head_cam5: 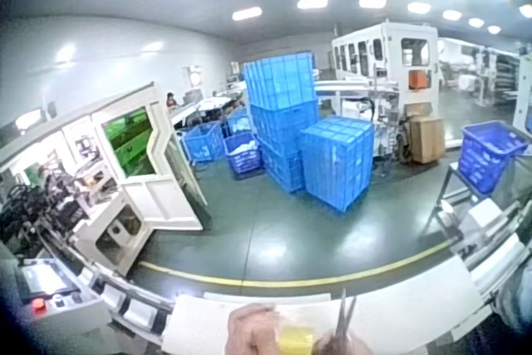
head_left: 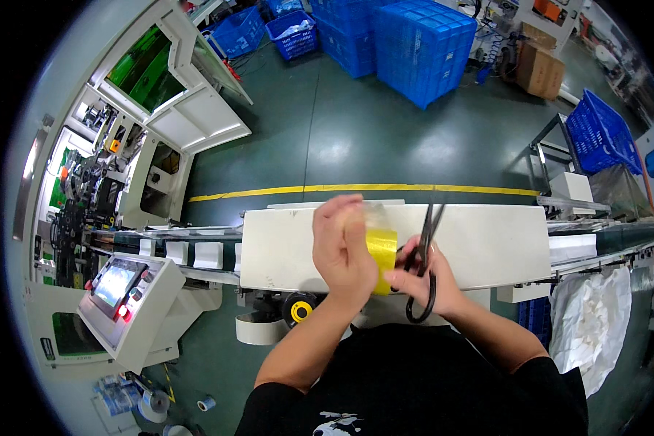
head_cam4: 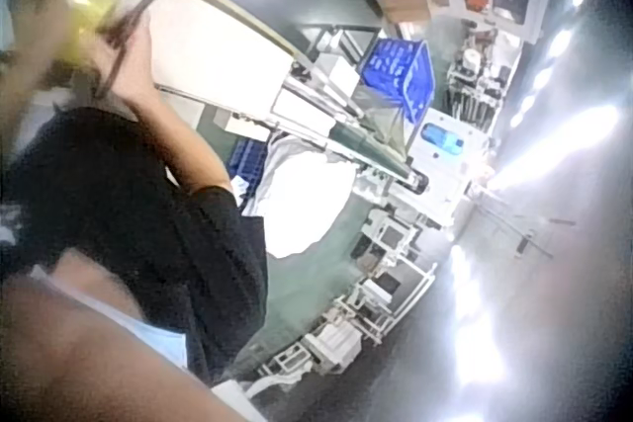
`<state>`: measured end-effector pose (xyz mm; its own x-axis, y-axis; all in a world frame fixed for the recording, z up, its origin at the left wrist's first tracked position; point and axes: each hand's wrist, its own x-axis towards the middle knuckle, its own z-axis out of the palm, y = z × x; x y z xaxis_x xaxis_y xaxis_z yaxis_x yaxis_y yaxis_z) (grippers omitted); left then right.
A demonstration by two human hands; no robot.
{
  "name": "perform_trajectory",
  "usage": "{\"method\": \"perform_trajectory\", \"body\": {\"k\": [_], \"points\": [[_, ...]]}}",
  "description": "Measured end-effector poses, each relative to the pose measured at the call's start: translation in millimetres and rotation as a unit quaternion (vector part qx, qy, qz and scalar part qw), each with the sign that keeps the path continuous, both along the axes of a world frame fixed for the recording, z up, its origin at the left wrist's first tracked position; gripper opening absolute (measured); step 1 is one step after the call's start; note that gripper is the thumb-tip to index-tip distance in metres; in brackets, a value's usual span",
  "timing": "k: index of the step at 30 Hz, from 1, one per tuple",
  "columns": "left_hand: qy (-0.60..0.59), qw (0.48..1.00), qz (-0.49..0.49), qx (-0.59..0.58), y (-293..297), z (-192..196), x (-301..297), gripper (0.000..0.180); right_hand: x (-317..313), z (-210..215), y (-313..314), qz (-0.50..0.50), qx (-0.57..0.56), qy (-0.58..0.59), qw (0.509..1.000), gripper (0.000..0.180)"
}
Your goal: The person walks through a factory floor holding a roll of yellow tape, then uses scissors to cut a strip of tape and a small plastic piece. The person walks to a table and places the tape and scissors down, then picks up a small plastic piece and manipulates it with their hands.
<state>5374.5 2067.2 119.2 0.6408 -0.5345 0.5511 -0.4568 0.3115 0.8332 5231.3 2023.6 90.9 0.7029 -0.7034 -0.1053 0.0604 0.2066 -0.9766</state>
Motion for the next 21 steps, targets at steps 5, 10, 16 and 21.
{"method": "perform_trajectory", "body": {"k": [5, 10, 16, 21], "points": [[0.02, 1.0, 0.002, 0.0, -5, 8, -3, 0.023, -7, -6, 20, -0.026, 0.031, 0.017, 0.999, 0.036], [0.055, 0.997, -0.034, -0.051, -16, 2, -4, 0.015, 2, -4, 11, -0.065, 0.035, 0.018, 0.997, 0.035], [0.006, 0.998, -0.016, -0.062, -16, -1, 2, 0.017, 7, 7, 0, -0.045, 0.051, 0.044, 0.997, 0.035], [-0.022, 0.993, -0.063, -0.094, -24, 8, 2, 0.02, 9, 4, -5, -0.057, 0.073, 0.037, 0.995, 0.035]]}}
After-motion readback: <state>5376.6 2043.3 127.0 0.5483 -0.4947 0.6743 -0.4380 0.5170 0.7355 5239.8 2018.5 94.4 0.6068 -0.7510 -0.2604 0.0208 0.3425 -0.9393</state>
